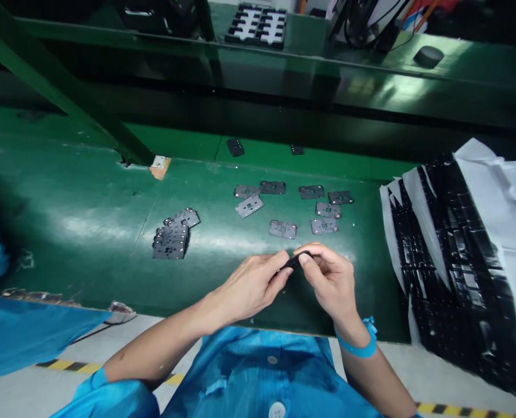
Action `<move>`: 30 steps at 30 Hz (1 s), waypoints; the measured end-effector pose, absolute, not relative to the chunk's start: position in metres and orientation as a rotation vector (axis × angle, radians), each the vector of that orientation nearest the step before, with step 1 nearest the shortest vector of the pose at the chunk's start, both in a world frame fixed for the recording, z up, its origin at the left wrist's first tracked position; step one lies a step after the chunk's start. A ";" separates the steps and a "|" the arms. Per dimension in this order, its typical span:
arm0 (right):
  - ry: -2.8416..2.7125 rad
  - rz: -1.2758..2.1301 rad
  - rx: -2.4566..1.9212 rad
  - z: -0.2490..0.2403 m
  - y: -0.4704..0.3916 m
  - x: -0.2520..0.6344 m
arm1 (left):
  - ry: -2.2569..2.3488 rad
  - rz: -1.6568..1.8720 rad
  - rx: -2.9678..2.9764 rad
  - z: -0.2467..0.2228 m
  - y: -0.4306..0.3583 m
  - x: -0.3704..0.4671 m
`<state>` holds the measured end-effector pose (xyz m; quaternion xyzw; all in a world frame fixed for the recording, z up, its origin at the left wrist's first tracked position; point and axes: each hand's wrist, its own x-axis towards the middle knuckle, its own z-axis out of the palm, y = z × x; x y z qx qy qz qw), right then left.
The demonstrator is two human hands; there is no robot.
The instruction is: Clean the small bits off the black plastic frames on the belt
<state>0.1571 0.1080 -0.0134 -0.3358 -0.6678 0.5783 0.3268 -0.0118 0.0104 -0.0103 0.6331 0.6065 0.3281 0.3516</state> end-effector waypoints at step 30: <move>-1.826 1.751 -0.857 -0.026 0.133 0.178 | 1.535 0.907 1.305 -0.016 0.027 -0.023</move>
